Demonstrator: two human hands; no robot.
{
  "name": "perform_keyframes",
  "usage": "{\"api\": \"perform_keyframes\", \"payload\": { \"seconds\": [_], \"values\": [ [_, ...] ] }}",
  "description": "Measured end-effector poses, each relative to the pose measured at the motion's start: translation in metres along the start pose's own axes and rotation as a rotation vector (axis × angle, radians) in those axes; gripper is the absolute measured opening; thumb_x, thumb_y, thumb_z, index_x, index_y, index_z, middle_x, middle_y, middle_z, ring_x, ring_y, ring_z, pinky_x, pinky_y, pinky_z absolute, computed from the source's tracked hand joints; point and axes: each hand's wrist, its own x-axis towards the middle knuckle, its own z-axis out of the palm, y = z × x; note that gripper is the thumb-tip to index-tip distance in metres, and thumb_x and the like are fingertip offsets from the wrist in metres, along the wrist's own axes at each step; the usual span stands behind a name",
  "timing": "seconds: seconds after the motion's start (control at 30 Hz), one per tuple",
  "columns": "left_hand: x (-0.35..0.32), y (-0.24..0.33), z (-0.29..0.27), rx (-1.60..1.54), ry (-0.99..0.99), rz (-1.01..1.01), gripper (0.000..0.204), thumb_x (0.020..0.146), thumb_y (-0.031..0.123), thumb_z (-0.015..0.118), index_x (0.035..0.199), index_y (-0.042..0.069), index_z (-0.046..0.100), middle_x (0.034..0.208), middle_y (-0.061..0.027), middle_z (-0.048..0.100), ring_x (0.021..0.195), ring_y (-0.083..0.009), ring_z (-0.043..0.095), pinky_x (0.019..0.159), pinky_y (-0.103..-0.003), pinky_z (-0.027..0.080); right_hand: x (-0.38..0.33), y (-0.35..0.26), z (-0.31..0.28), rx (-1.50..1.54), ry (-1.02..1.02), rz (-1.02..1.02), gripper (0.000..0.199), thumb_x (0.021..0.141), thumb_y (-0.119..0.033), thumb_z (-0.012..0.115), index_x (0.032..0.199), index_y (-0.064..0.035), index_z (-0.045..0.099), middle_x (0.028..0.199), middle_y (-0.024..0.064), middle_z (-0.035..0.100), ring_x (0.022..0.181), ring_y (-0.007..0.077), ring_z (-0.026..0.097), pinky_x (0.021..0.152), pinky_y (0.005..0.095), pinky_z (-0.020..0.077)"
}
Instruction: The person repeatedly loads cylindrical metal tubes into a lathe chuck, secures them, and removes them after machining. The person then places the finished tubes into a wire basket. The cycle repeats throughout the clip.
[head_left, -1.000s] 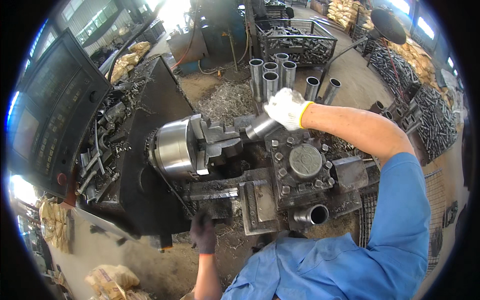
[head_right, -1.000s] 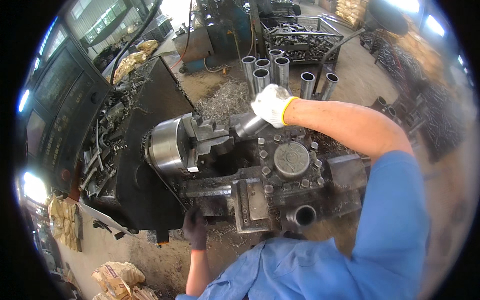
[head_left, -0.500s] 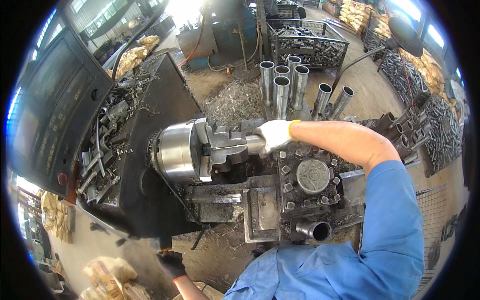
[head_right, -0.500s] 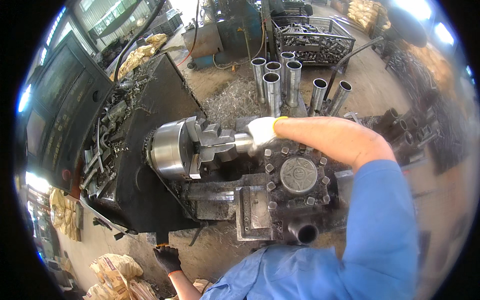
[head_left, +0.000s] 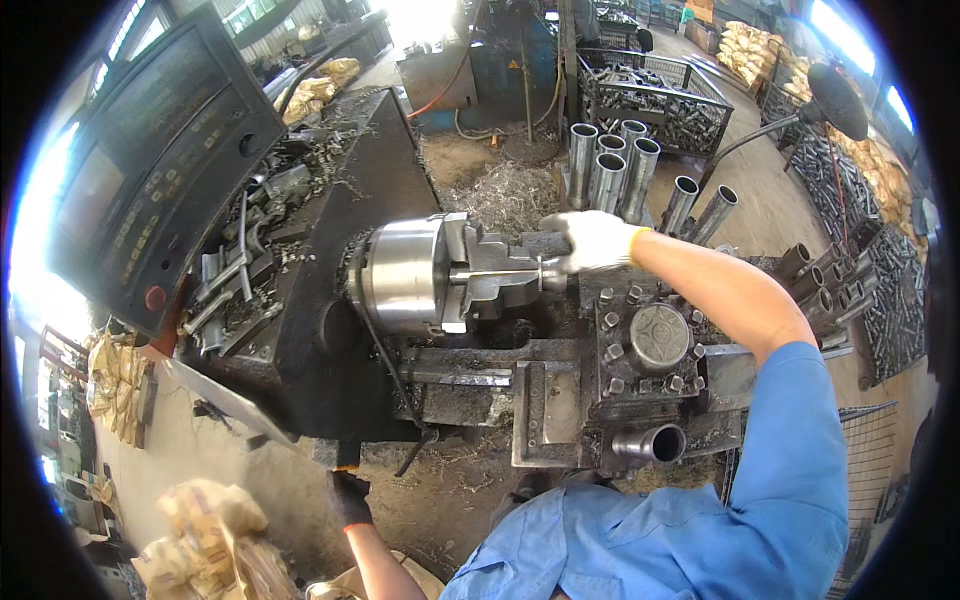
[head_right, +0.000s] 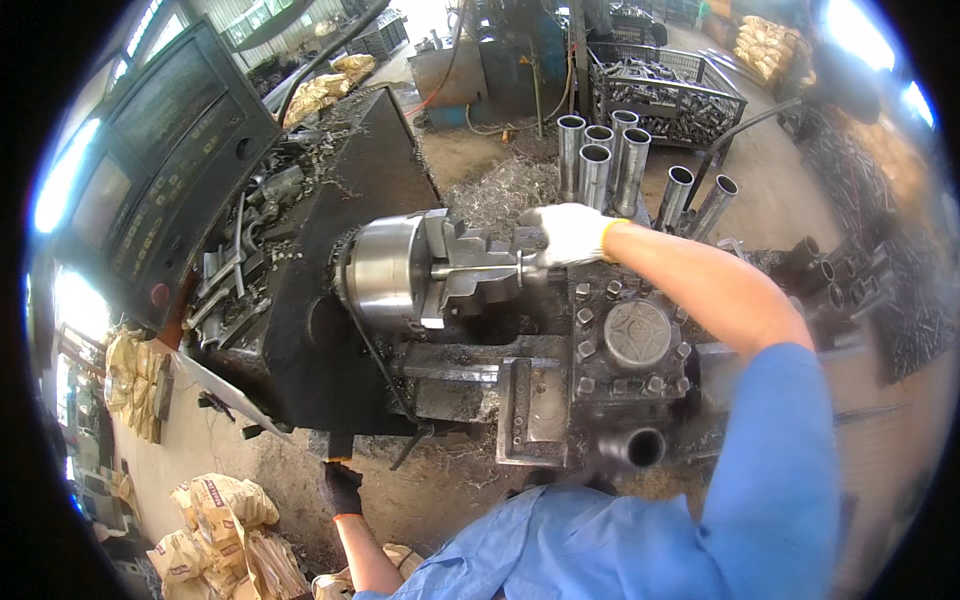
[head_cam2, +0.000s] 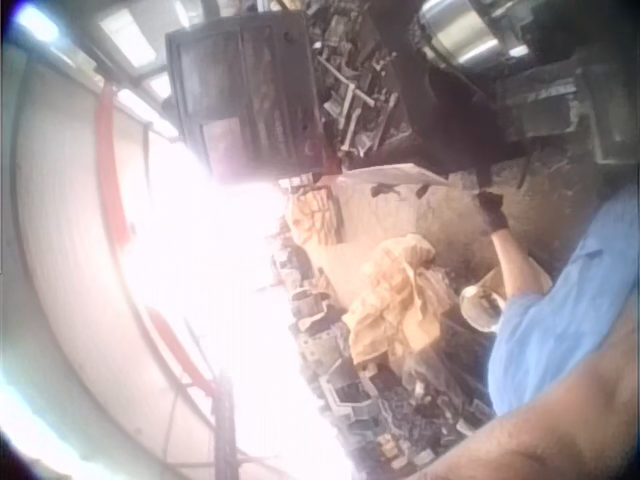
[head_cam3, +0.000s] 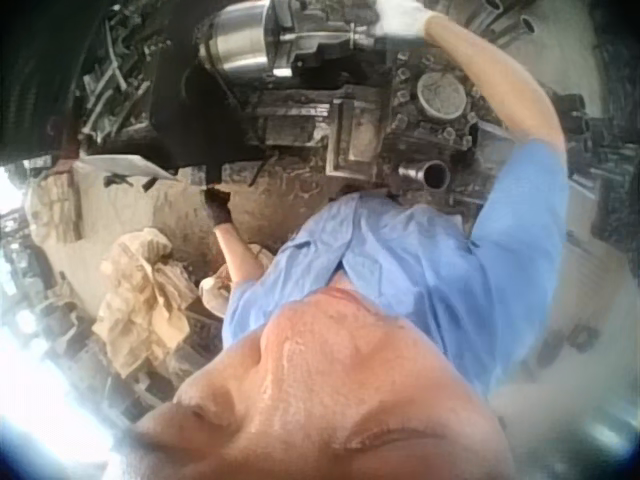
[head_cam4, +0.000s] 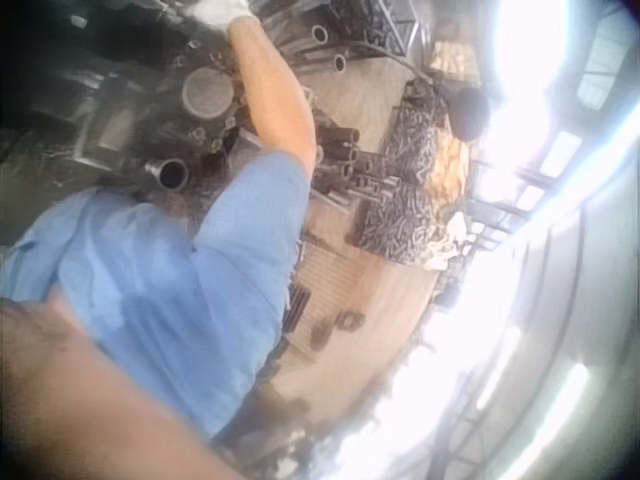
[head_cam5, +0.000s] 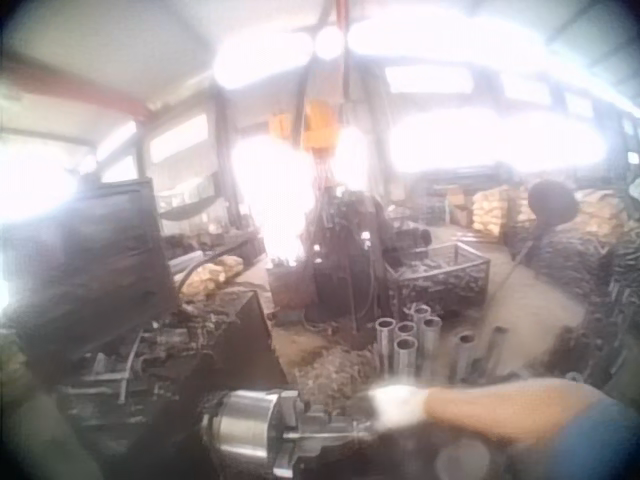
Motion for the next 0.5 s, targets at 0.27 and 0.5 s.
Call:
{"api": "perform_keyframes", "payload": {
  "seconds": [0.27,0.5],
  "values": [
    [-0.107,0.153,0.128,0.764,0.535,1.040,0.048,0.104,0.025,0.065,0.143,-0.002,0.056,0.137,-0.0215,0.065,0.128,-0.0334,0.062,0.109,-0.045,0.047,-0.215,-0.051,-0.041,0.204,0.683,0.209,0.036,0.088,-0.014,0.073,0.121,-0.0014,0.075,0.107,0.0149,0.079,0.095,0.0220,0.076,0.089,0.0335,0.0583],
    [-0.027,0.369,0.262,1.355,0.477,1.244,0.073,0.100,0.032,0.061,0.162,0.010,0.031,0.106,-0.0212,0.076,0.099,-0.0418,0.074,0.089,-0.051,0.057,-0.345,-0.037,0.049,0.299,0.996,0.518,0.033,0.093,-0.025,0.075,0.111,0.0032,0.074,0.109,0.0163,0.076,0.093,0.0268,0.073,0.083,0.0380,0.0591]
  ]
}}
